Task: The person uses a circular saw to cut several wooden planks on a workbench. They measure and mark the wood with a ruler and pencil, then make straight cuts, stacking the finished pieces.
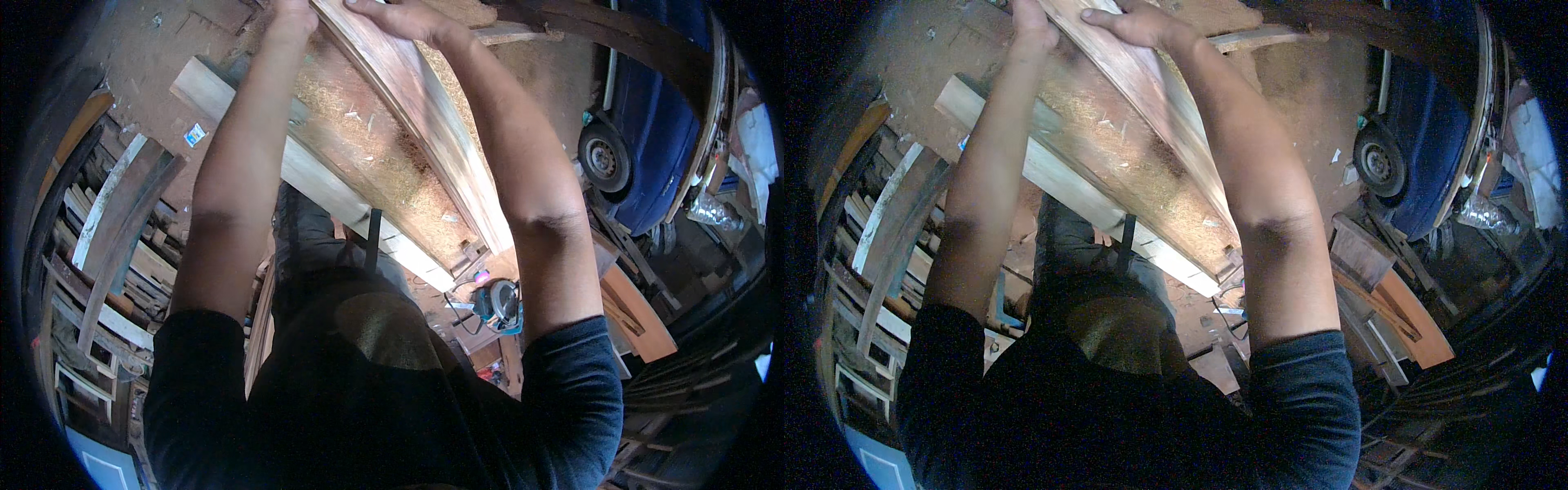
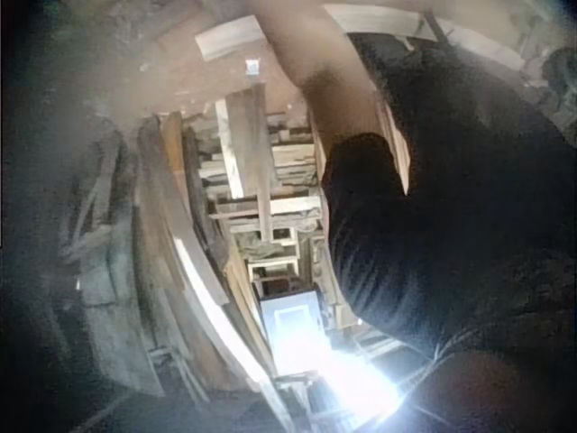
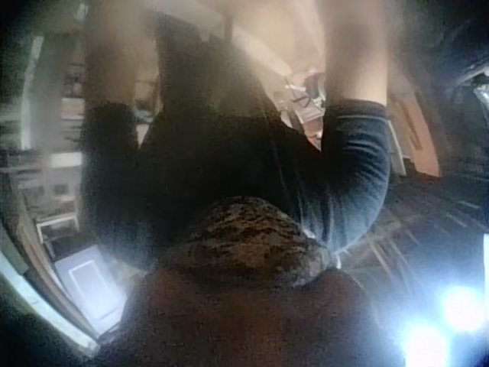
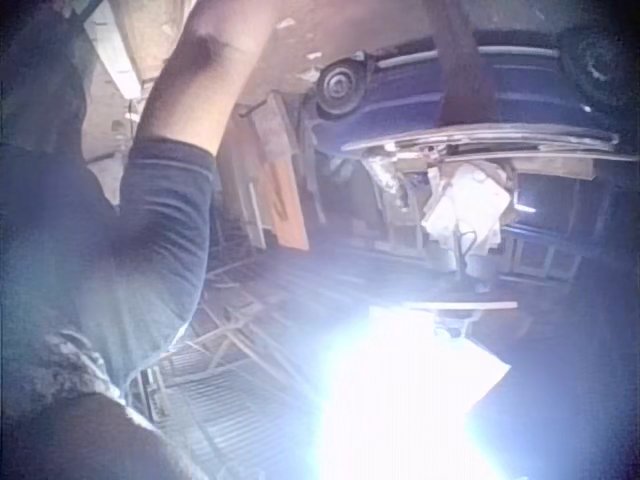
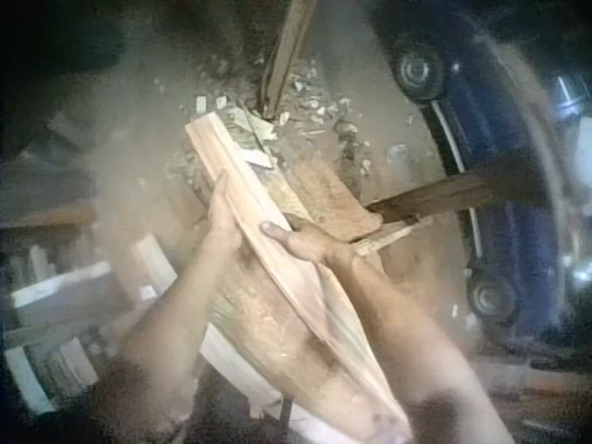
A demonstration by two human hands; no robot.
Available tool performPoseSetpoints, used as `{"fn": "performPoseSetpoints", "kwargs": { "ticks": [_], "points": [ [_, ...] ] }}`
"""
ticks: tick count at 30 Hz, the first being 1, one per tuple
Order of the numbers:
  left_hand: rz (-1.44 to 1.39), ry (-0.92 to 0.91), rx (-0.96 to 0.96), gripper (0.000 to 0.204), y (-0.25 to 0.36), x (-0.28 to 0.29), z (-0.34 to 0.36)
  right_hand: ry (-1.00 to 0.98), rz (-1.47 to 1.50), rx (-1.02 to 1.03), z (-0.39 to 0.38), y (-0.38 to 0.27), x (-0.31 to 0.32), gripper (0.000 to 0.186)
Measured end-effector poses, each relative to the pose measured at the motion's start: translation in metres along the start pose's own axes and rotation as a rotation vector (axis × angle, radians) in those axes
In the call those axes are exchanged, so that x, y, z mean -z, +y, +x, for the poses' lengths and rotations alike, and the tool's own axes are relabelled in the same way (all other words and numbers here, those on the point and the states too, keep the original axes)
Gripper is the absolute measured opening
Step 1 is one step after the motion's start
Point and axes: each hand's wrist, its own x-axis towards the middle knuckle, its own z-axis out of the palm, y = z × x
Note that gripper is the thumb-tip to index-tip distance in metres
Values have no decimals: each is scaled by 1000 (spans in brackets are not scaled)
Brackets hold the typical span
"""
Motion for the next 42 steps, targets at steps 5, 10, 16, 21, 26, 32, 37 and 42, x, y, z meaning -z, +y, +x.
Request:
{"fn": "performPoseSetpoints", "kwargs": {
  "ticks": [5, 10, 16, 21, 26, 32, 37, 42],
  "points": [
    [72, 120, -70, 79, -6, -3, 7, 146, 58, 24, 1, 3, -14, 80],
    [319, 273, 9, 80, 9, -1, -8, 828, -270, 459, -84, -24, -57, 42],
    [747, 35, -82, 73, 63, 64, -82, 651, 145, -137, -292, 117, -237, 23],
    [952, 259, 5, 61, 99, 124, -169, 1414, 91, -790, -409, 392, -316, 52],
    [1227, 377, 25, 56, 136, 146, -229, 1698, 297, -749, -311, 383, -299, 54],
    [1240, 452, 28, 52, 140, 180, -245, 811, 931, -199, -107, 126, -260, 62],
    [1281, 409, 116, 50, 121, 206, -231, 432, 901, 169, -118, -38, -207, 60],
    [1404, 251, 208, 44, 102, 263, -217, 617, 702, -58, -228, 80, -240, 53]
  ]
}}
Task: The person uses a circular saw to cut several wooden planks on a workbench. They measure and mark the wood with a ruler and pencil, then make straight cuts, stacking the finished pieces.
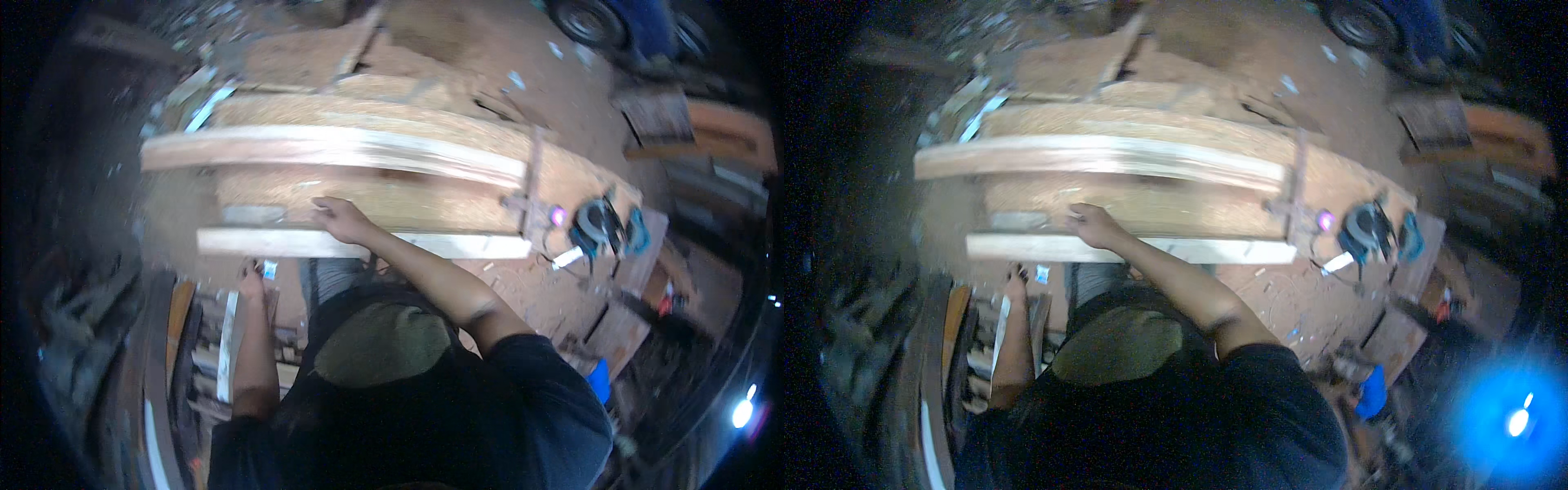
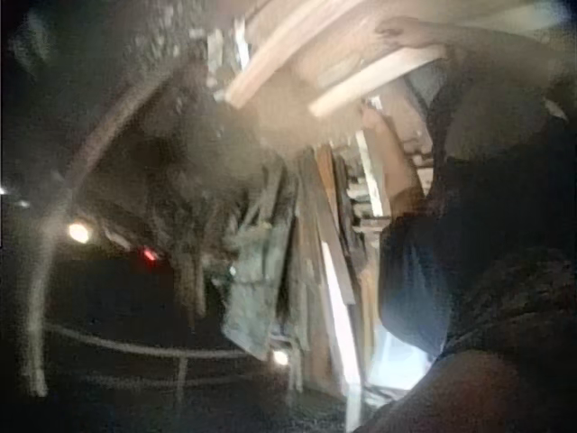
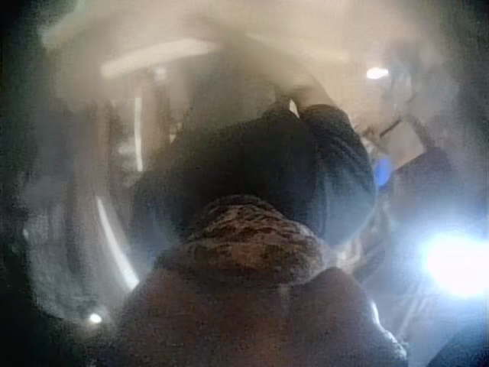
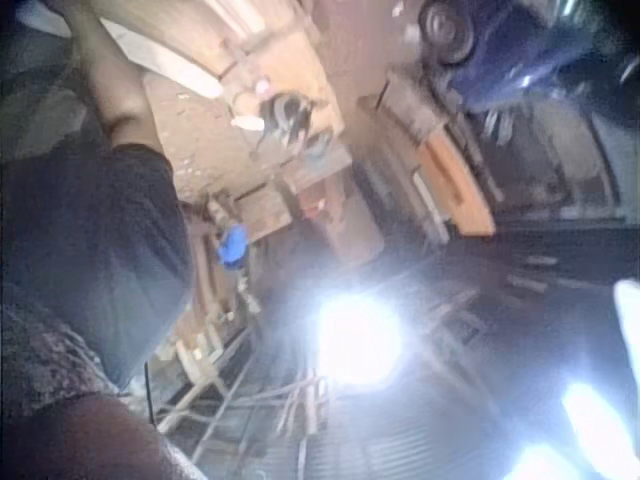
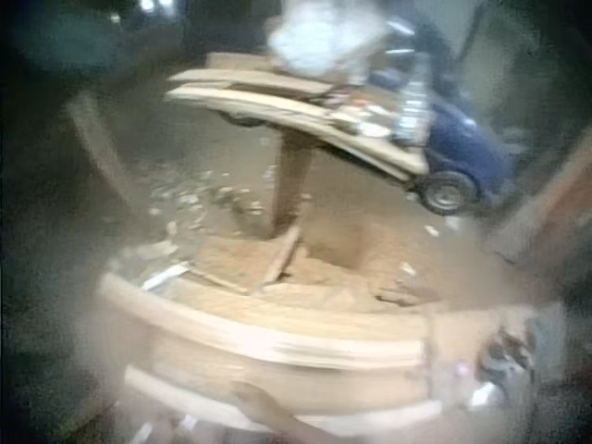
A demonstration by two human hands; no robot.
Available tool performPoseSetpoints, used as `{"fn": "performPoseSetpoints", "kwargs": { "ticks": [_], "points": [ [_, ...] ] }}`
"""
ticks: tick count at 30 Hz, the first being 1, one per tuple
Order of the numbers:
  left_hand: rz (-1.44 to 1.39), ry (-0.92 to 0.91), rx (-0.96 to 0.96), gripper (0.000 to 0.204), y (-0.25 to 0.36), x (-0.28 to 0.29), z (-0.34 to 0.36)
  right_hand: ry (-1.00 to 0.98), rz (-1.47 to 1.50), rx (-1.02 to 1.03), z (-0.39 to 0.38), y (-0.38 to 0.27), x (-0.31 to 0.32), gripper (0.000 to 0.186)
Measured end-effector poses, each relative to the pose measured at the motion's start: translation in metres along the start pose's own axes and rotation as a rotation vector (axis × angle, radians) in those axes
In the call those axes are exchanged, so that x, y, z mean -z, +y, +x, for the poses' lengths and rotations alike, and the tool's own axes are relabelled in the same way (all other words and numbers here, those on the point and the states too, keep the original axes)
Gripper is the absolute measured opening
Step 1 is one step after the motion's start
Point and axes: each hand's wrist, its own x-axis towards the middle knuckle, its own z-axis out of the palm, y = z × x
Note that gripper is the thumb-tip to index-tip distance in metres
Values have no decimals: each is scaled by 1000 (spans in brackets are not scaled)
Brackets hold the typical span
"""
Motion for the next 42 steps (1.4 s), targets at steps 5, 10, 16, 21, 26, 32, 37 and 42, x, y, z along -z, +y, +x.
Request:
{"fn": "performPoseSetpoints", "kwargs": {
  "ticks": [5, 10, 16, 21, 26, 32, 37, 42],
  "points": [
    [-23, -3, 9, 48, 10, -49, -46, 579, -304, -343, -155, 117, 171, 34],
    [18, -12, -44, 46, 43, -77, -108, 1216, -416, -78, -295, 249, 278, 42],
    [174, -110, -229, 47, 26, -142, -183, 1076, -505, -315, -333, 297, 362, 57],
    [613, -328, -703, 48, 22, -261, -260, 761, -375, -457, -322, 302, 399, 68],
    [1015, -591, -1210, 71, 31, -365, -355, 853, -184, -431, -376, 294, 430, 63],
    [1665, -797, -1296, 106, 5, -433, -402, 1245, -13, -231, -497, 317, 360, 61],
    [1745, -789, -1311, 112, -21, -463, -384, 1387, 157, -282, -559, 333, 247, 53],
    [1888, -680, -1363, 108, -37, -472, -368, 1385, 324, -436, -584, 330, 160, 54]
  ]
}}
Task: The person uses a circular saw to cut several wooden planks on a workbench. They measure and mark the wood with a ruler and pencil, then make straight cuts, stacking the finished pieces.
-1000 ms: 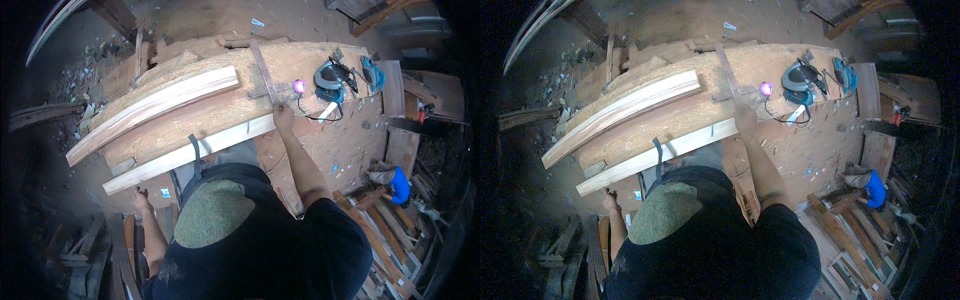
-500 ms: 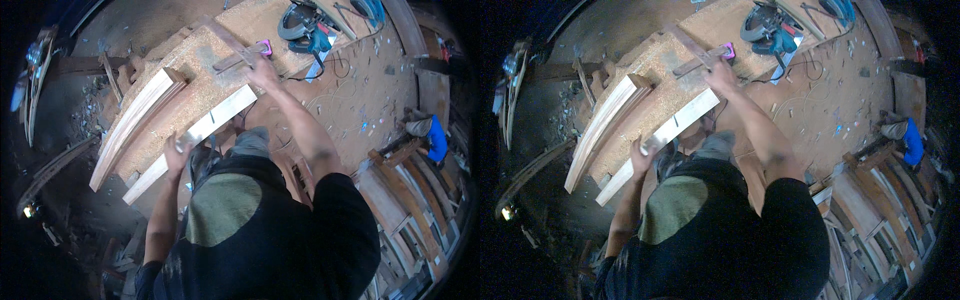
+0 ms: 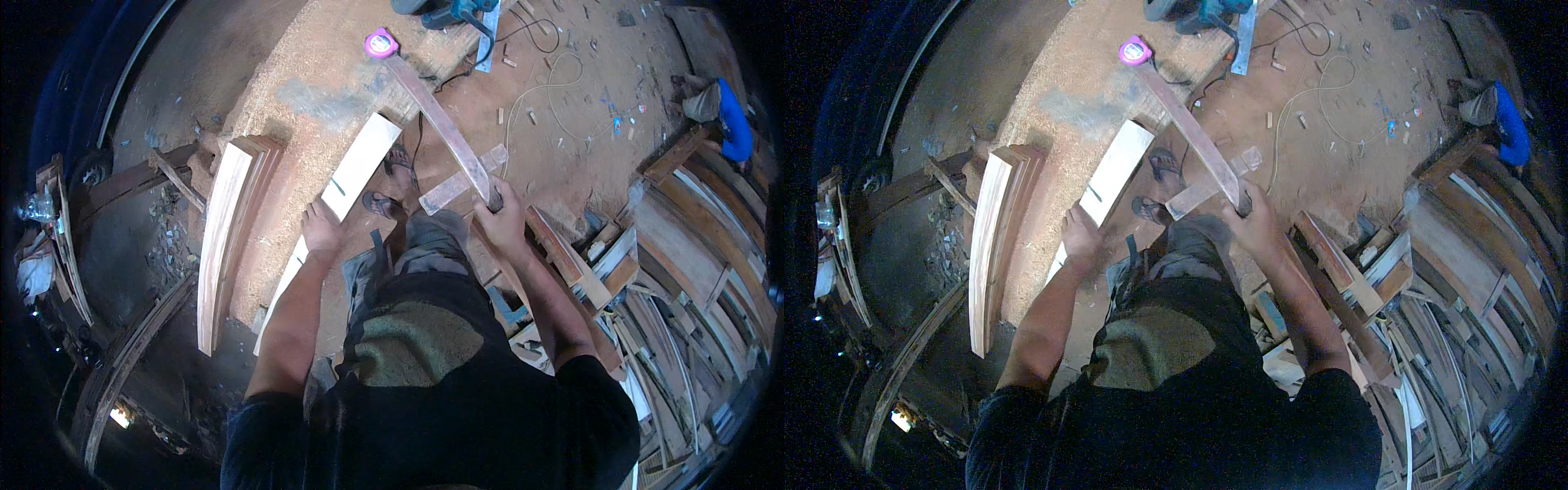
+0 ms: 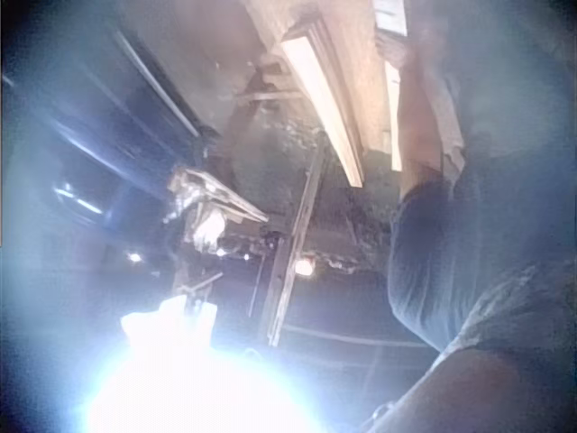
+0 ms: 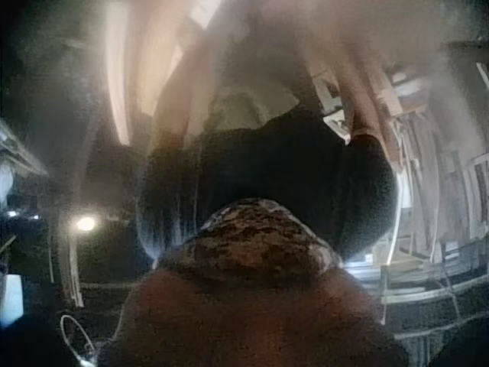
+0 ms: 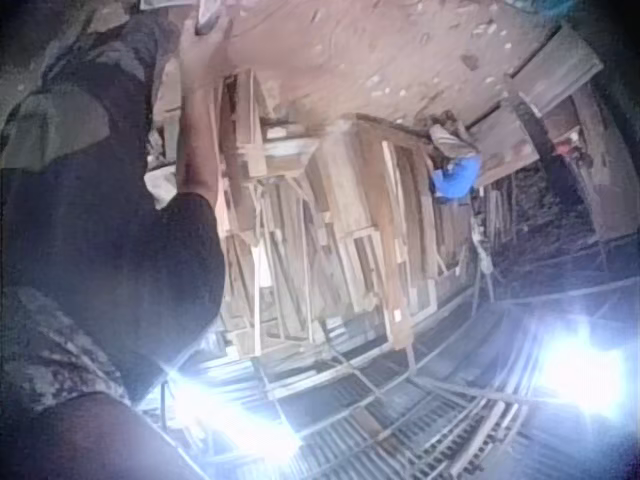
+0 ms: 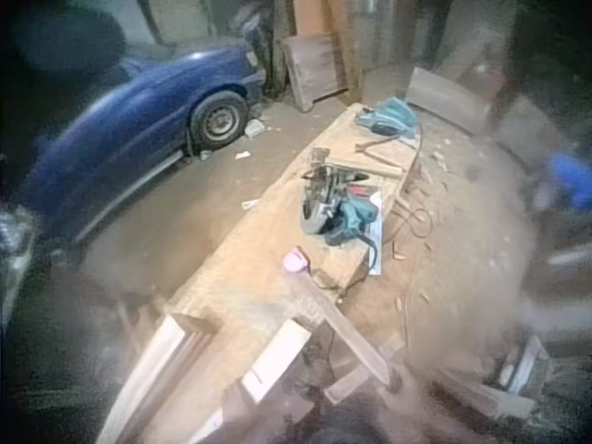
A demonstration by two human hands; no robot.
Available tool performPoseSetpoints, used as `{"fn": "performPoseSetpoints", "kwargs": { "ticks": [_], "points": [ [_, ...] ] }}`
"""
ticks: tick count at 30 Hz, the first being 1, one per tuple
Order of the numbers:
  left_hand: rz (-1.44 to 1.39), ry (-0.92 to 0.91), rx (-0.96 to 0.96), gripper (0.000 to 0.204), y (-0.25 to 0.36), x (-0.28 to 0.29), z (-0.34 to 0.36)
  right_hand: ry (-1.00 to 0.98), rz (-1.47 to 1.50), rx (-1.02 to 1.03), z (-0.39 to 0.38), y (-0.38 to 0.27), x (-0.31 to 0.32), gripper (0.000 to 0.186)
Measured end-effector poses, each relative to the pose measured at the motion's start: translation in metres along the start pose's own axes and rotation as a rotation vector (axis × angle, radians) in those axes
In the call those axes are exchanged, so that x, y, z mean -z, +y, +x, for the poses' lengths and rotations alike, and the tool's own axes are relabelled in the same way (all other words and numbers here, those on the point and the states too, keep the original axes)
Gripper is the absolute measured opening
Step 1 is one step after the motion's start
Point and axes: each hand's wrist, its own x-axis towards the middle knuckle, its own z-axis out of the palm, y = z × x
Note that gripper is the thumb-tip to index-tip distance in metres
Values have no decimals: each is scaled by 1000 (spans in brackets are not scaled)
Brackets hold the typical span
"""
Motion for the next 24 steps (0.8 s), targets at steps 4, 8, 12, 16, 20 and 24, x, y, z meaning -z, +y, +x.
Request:
{"fn": "performPoseSetpoints", "kwargs": {
  "ticks": [4, 8, 12, 16, 20, 24],
  "points": [
    [-30, 113, -81, 102, -14, 28, -1, 106, 4, -80, -41, 21, -9, 50],
    [-60, 77, -63, 105, -45, 53, 6, 101, 53, -81, -58, 16, -15, 43],
    [-56, 24, -9, 109, -21, 61, -3, 131, 127, -20, -68, 25, -26, 43],
    [11, 94, -123, 109, -14, 32, -5, 152, 124, 1, -80, 52, -42, 43],
    [28, 211, -86, 106, 18, 12, -3, 128, 149, -125, -88, 41, -40, 45],
    [59, 199, -74, 87, 22, 3, 4, 137, 130, -133, -90, 38, -41, 47]
  ]
}}
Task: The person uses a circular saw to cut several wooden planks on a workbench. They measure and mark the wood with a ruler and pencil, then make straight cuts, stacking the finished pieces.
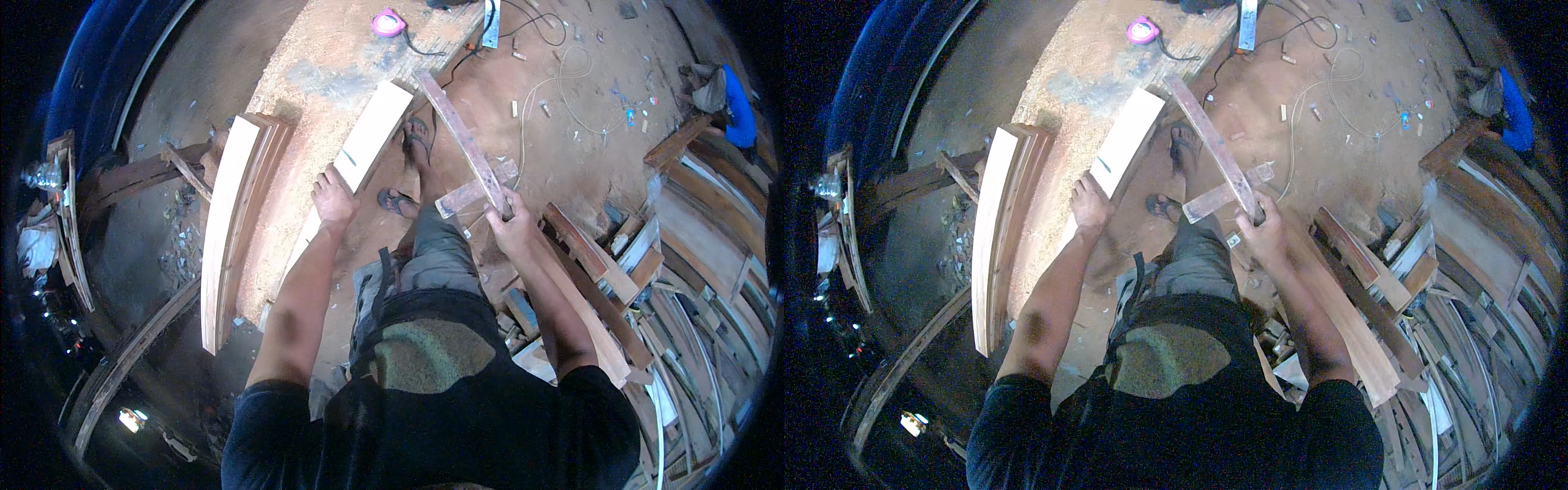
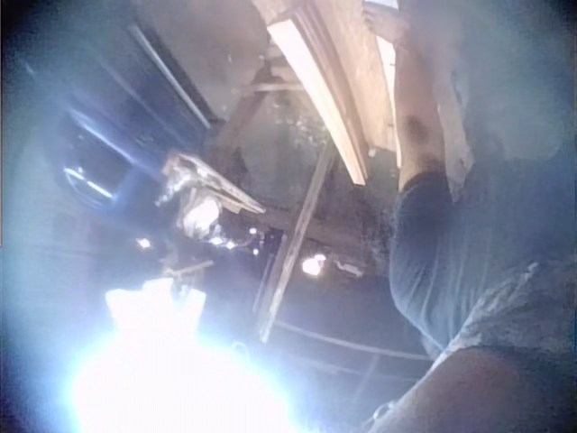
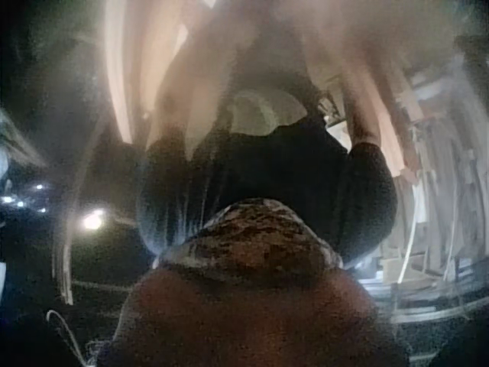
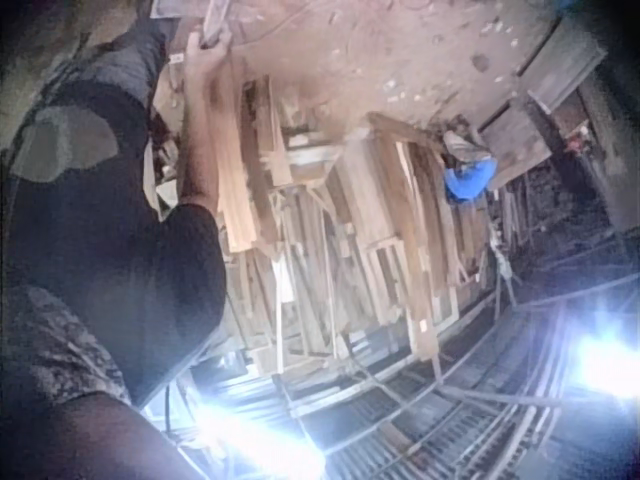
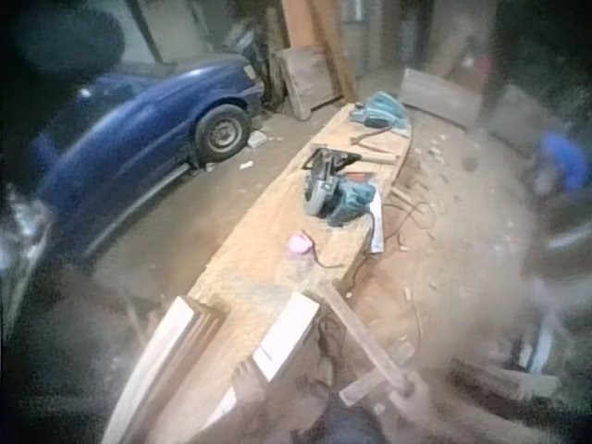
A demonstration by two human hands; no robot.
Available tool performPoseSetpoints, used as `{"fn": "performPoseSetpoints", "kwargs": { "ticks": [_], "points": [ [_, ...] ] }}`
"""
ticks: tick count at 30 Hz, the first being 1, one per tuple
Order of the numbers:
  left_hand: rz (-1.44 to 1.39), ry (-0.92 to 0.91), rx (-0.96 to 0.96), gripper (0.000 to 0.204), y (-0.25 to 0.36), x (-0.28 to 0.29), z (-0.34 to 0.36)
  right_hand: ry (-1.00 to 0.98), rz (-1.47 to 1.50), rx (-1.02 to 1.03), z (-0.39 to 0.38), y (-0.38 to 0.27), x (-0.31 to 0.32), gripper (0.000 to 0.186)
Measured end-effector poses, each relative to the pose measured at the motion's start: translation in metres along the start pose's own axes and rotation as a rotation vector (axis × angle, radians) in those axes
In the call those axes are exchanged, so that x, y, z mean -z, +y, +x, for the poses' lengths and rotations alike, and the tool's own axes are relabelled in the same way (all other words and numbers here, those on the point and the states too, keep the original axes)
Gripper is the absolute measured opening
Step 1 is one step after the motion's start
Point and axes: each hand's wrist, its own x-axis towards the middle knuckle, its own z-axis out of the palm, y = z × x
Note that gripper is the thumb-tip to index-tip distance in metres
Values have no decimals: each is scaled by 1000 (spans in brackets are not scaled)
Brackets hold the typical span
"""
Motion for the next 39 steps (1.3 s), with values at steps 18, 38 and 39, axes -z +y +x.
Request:
{"fn": "performPoseSetpoints", "kwargs": {
  "ticks": [18, 38, 39],
  "points": [
    [-310, 148, -152, 107, -92, 12, 22, 0, 169, 39, 45, 31, -36, 46],
    [-548, 315, -313, 103, -29, 28, 82, -369, -211, 474, 159, -61, -167, 53],
    [-546, 298, -339, 104, -20, 35, 85, -399, -223, 469, 166, -63, -182, 53]
  ]
}}
